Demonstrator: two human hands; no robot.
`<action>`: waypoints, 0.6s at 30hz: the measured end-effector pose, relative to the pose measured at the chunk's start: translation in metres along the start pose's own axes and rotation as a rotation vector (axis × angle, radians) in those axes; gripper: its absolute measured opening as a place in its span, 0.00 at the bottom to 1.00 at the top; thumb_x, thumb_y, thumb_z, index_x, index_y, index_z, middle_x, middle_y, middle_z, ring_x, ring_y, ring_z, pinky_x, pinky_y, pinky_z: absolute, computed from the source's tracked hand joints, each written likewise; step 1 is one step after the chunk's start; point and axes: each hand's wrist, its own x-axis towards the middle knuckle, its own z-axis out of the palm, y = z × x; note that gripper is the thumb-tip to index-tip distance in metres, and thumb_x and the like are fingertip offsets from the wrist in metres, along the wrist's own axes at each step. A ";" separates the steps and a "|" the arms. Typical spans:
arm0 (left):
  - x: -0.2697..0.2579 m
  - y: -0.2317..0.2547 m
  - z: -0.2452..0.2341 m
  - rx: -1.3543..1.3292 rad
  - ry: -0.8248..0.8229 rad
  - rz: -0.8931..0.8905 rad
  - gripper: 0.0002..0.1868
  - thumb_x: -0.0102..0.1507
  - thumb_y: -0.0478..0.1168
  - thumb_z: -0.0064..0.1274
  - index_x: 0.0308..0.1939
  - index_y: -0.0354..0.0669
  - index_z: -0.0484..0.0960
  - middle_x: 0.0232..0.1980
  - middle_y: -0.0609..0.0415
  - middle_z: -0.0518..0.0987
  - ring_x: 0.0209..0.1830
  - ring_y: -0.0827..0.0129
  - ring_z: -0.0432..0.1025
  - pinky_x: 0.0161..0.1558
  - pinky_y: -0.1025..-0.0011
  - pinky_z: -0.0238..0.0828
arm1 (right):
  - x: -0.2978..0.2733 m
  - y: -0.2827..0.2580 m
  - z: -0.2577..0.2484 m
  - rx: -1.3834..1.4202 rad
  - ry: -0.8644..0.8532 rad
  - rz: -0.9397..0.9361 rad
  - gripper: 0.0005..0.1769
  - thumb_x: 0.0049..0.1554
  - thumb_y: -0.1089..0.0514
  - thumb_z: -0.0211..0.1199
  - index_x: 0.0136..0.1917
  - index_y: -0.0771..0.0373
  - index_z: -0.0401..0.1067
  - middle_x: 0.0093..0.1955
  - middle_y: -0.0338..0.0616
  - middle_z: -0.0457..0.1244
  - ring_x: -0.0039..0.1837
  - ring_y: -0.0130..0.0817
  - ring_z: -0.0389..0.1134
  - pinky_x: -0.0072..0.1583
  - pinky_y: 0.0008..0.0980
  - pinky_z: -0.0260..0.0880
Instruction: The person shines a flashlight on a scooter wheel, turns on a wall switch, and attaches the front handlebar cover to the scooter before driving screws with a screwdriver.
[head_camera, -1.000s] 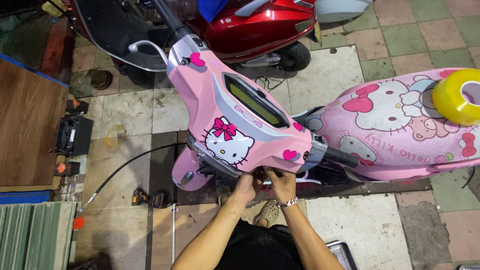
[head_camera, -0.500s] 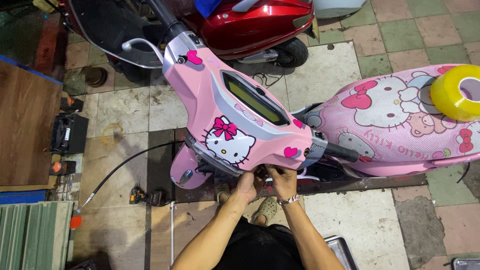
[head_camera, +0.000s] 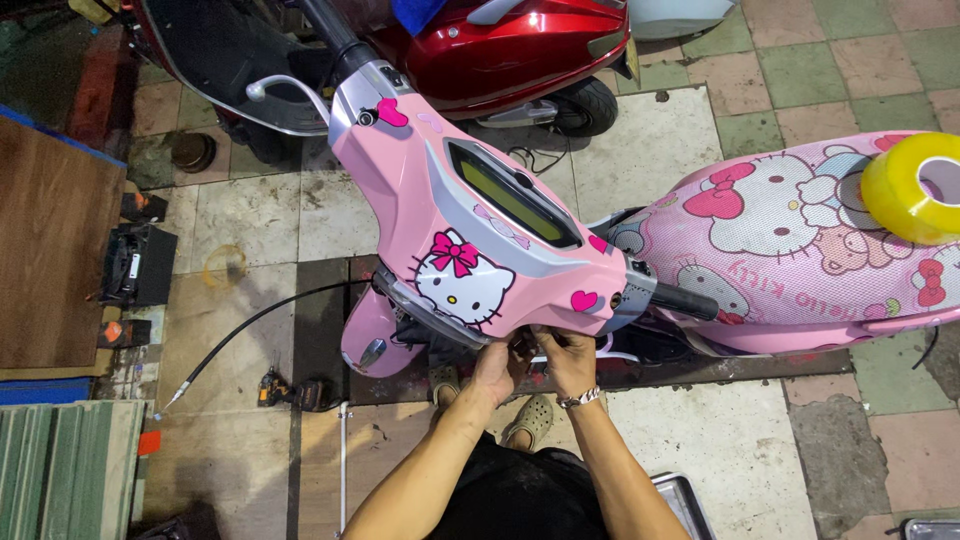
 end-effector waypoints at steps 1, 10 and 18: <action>-0.001 0.000 0.000 -0.010 0.014 -0.004 0.09 0.66 0.44 0.56 0.47 0.47 0.82 0.43 0.62 0.80 0.41 0.75 0.72 0.42 0.74 0.69 | 0.000 0.001 0.001 0.000 0.000 0.001 0.10 0.58 0.62 0.70 0.53 0.66 0.81 0.46 0.36 0.73 0.46 0.20 0.68 0.48 0.24 0.69; -0.015 0.005 0.015 -0.001 0.063 -0.003 0.09 0.64 0.45 0.60 0.44 0.47 0.83 0.40 0.63 0.80 0.38 0.76 0.71 0.40 0.75 0.69 | 0.001 0.003 -0.002 0.037 -0.019 -0.022 0.10 0.57 0.62 0.71 0.52 0.66 0.81 0.45 0.35 0.72 0.46 0.19 0.68 0.48 0.23 0.69; -0.011 0.005 0.010 0.034 0.063 0.011 0.10 0.64 0.45 0.59 0.44 0.46 0.83 0.40 0.61 0.81 0.39 0.74 0.73 0.42 0.74 0.71 | 0.002 0.011 0.000 0.093 -0.010 -0.003 0.10 0.57 0.63 0.71 0.53 0.66 0.81 0.46 0.37 0.72 0.46 0.21 0.68 0.48 0.24 0.69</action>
